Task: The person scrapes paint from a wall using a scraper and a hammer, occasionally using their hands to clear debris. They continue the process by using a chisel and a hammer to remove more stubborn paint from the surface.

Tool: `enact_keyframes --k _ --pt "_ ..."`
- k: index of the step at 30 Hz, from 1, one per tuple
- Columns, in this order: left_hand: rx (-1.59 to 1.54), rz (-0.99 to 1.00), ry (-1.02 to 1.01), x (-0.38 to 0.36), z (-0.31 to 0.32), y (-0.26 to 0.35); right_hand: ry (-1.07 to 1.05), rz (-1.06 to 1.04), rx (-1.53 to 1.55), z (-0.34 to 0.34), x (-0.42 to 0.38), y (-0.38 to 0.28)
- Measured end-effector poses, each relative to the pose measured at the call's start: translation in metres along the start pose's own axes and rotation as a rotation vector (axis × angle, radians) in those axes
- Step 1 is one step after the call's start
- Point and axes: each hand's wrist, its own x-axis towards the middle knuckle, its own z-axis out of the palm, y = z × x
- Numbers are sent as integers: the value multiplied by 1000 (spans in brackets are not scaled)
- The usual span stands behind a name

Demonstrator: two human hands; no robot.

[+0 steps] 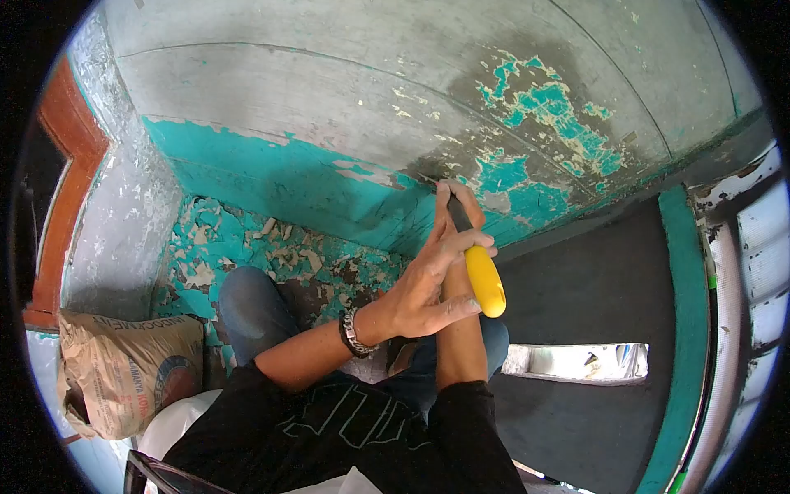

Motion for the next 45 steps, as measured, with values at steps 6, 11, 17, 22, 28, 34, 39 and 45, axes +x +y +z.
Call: enact_keyframes --k 6,11,17,22,28,34,39,45 --pt "-233 -99 53 -1 -1 -12 -28 11 57 6 2 -8" --pt "-246 -90 75 -2 -6 -17 -64 -84 99 12 4 -2" --pt "-285 -111 82 -9 -4 -15 7 -155 113 24 0 4" --pt "-360 -81 106 -10 -14 -20 72 -252 59 37 6 12" --pt "-467 -149 120 -13 -11 -20 31 -235 73 34 3 15" --pt "-295 -152 -22 -21 -17 -28 -68 -160 60 28 1 23" --pt "-236 -87 -239 -48 -13 -12 -13 -276 -442 1 -36 5" --pt "-520 -411 -472 -84 22 -5 218 305 -142 -39 -118 68"
